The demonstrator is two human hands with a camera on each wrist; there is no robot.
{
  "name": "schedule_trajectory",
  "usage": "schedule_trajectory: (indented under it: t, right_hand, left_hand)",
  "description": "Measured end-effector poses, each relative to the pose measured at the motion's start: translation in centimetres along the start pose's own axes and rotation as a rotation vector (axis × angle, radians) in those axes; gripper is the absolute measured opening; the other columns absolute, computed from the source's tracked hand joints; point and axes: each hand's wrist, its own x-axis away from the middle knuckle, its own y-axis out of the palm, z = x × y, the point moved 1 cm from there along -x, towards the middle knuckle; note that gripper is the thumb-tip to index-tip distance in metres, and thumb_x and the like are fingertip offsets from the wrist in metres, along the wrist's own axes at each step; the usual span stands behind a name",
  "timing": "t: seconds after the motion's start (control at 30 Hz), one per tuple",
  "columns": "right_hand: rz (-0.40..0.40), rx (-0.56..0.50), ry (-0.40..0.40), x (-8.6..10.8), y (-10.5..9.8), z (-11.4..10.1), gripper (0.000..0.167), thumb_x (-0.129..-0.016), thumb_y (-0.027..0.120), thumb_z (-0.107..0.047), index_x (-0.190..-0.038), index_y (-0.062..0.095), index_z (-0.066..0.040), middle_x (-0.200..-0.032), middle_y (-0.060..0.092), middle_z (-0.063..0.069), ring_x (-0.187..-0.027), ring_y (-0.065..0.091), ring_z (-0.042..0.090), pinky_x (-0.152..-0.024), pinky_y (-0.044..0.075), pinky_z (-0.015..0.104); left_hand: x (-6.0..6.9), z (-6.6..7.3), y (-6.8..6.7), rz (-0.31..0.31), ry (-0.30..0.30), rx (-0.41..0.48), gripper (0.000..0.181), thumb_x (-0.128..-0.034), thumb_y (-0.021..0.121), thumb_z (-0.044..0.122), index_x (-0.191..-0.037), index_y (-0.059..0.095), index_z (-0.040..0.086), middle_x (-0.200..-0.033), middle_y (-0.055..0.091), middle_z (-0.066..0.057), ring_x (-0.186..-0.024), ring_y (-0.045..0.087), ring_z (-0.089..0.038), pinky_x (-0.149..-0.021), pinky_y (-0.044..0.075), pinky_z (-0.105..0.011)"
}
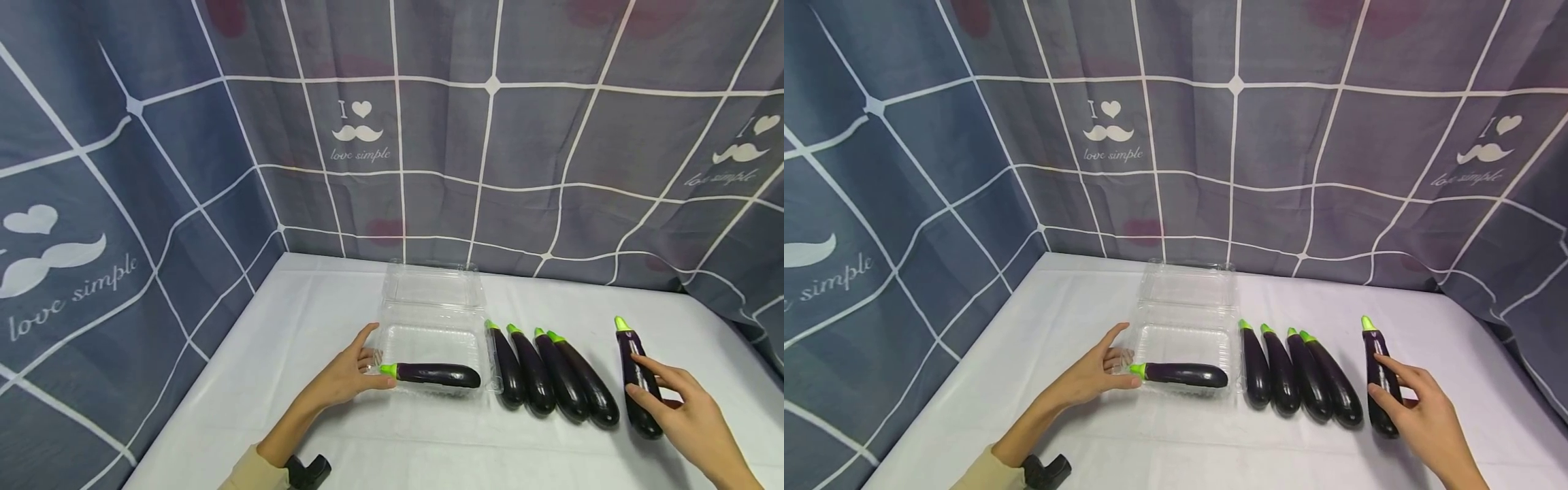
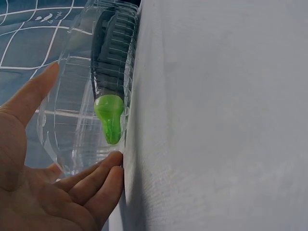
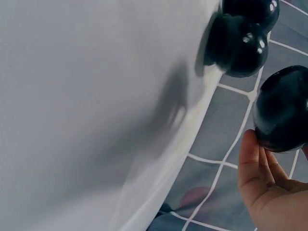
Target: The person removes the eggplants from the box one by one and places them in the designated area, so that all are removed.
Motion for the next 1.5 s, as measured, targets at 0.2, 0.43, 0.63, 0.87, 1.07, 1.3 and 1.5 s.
schedule_trajectory:
  t: [0.2, 0.43, 0.63, 0.87, 1.07, 1.3, 1.5]
  right_hand:
    - [-0.082, 0.038, 0.063, -0.3, -0.1, 0.7, 0.054, -0.095, 0.069, -0.024, -0.138, 0.053, 0.003, -0.124, 0.05, 0.032, -0.102, 0.051, 0.035, -0.067, 0.044, 0.018]
    - [-0.167, 0.012, 0.081, -0.5, 0.2, 1.0, 0.057, -0.096, 0.067, -0.025, -0.141, 0.048, 0.005, -0.13, 0.045, 0.038, -0.108, 0.049, 0.054, -0.075, 0.046, 0.053]
    - [-0.152, 0.036, 0.027, -0.5, 0.4, 1.2, 0.052, -0.093, 0.072, -0.023, -0.135, 0.055, 0.003, -0.123, 0.052, 0.035, -0.1, 0.061, 0.031, -0.063, 0.042, 0.024]
    - [-0.109, 0.014, -0.057, -0.6, 0.7, 1.6, 0.045, -0.09, 0.073, -0.012, -0.131, 0.06, 0.0, -0.121, 0.056, 0.034, -0.091, 0.034, -0.021, -0.063, 0.04, 0.019]
    - [-0.134, 0.019, -0.06, -0.8, 1.1, 1.8, 0.046, -0.093, 0.069, -0.01, -0.134, 0.055, 0.003, -0.125, 0.053, 0.036, -0.098, 0.056, 0.012, -0.065, 0.046, 0.03]
    - [-0.146, -0.006, -0.053, -1.2, 1.2, 2.1, 0.06, -0.09, 0.072, -0.009, -0.141, 0.044, 0.007, -0.119, 0.056, 0.037, -0.089, 0.049, -0.01, -0.061, 0.043, 0.013]
    - [-0.166, 0.025, -0.031, -1.2, 1.3, 2.0, 0.06, -0.091, 0.072, -0.011, -0.14, 0.044, 0.008, -0.117, 0.056, 0.039, -0.091, 0.064, 0.018, -0.06, 0.043, 0.016]
  left_hand:
    - [-0.2, 0.0, 0.2, -0.022, 0.013, 0.027, 0.107, -0.0796, 0.085, 0.03, -0.159, 0.013, 0.022, -0.142, 0.045, -0.028, -0.13, 0.047, -0.04, -0.102, 0.042, -0.051]
    - [-0.1, -0.1, 0.2, -0.014, 0.013, 0.024, 0.107, -0.0794, 0.085, 0.03, -0.159, 0.014, 0.02, -0.142, 0.043, -0.031, -0.13, 0.046, -0.042, -0.103, 0.041, -0.052]
    - [0.0, -0.1, 0.2, -0.011, 0.007, 0.02, 0.108, -0.079, 0.085, 0.033, -0.159, 0.014, 0.02, -0.144, 0.038, -0.035, -0.131, 0.043, -0.046, -0.103, 0.041, -0.053]
    - [0.1, 0.1, 0.3, -0.005, 0.01, 0.033, 0.106, -0.0799, 0.084, 0.028, -0.159, 0.015, 0.02, -0.143, 0.039, -0.034, -0.131, 0.044, -0.046, -0.102, 0.042, -0.054]
    - [0.0, 0.3, 0.3, -0.005, 0.01, 0.04, 0.104, -0.0798, 0.085, 0.027, -0.158, 0.016, 0.021, -0.144, 0.038, -0.035, -0.131, 0.043, -0.046, -0.102, 0.042, -0.053]
    - [0.0, 0.3, 0.2, -0.005, 0.014, 0.037, 0.105, -0.0798, 0.085, 0.026, -0.159, 0.016, 0.019, -0.142, 0.042, -0.032, -0.13, 0.046, -0.044, -0.102, 0.042, -0.053]
    - [0.0, 0.2, 0.1, 0.0, 0.009, 0.021, 0.105, -0.0798, 0.085, 0.027, -0.159, 0.015, 0.019, -0.141, 0.044, -0.031, -0.131, 0.046, -0.043, -0.102, 0.042, -0.052]
